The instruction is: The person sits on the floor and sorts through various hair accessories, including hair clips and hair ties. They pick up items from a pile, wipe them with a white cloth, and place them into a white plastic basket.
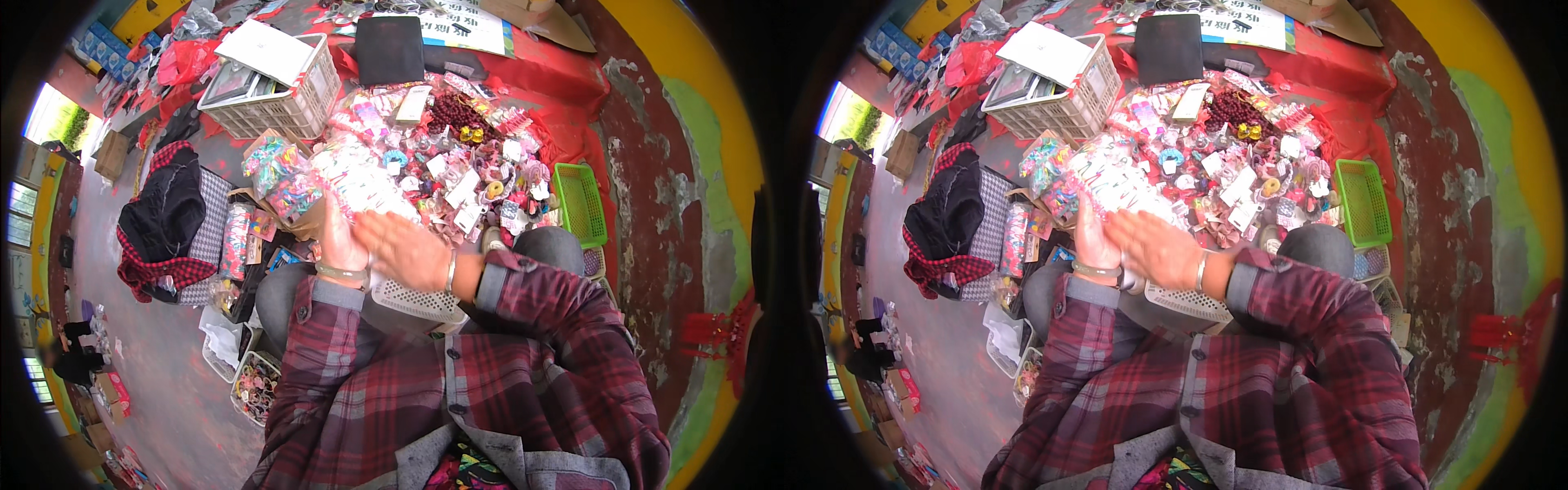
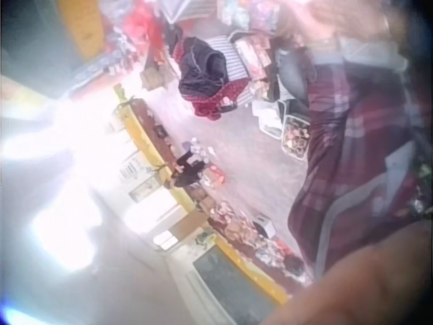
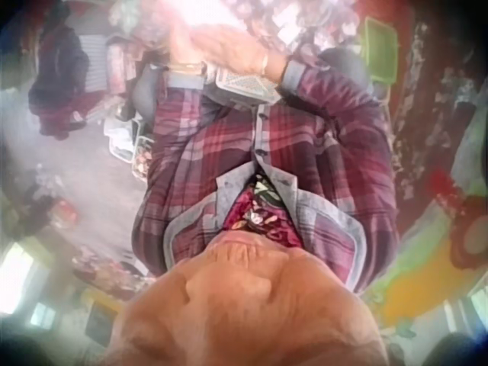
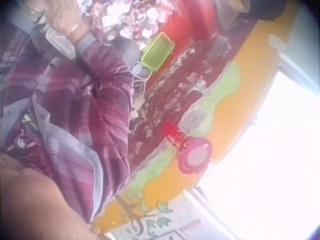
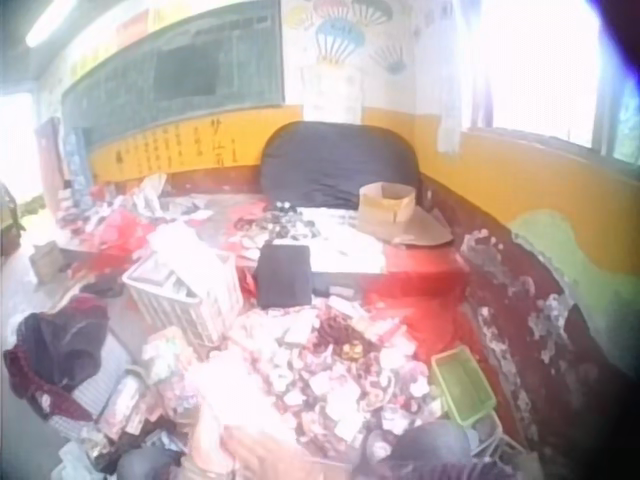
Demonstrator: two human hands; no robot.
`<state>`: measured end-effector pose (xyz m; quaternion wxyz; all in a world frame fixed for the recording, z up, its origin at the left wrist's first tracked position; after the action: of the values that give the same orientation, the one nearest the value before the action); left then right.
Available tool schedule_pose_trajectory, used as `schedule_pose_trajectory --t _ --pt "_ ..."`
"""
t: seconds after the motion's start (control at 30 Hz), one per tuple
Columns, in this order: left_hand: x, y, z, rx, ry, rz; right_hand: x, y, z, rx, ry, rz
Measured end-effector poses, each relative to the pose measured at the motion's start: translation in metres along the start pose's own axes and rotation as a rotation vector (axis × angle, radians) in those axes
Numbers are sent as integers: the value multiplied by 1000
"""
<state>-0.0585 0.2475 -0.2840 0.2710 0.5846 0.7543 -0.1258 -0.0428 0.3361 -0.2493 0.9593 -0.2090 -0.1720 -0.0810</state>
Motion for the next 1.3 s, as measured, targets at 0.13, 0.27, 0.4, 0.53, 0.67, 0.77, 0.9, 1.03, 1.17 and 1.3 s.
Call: schedule_pose_trajectory --t 0.13,0.27,0.4,0.53,0.67,0.77,0.9,1.03,1.17,1.3 --pt "23 5 3 36 -5 68 -43 -45 34 -118 126 -108" --pt "17 4 1 -73 -68 4 -42 -41 26 -106 139 -128" --pt "-2 4 -4 226 177 34 -2 -13 3 42 36 2" --pt "-12 1 -1 -37 -42 -172 -35 -24 18 -97 132 -80" --pt "-6 -5 -14 102 46 -51 -134 -17 5 -6 -1 -573" --pt "-7 -4 -21 133 86 -55 -173 12 5 -410 -975 -890" --pt "-6 -3 -9 83 89 -92 -133 1 -21 -214 -1407 -1038" --pt "4 -9 30 -165 -105 -152 -121 -5 -37 -70 -1028 -753" --pt "1 -9 41 -210 -50 -138 -115 -6 -39 6 -970 -816" --pt "-4 -11 43 -256 -76 -140 -123 17 -56 127 -1079 -863"
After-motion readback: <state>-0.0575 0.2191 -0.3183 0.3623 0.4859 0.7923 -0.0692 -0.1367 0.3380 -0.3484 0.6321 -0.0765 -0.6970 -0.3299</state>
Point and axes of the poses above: each hand's wrist, its own y-axis away from the middle knuckle, its own z-axis out of the back of the hand, x = y × z, the point moved 8 cm from there along -y, towards the middle knuckle, and after that the axes turned 2 degrees about -y, right-handed, at the moved point
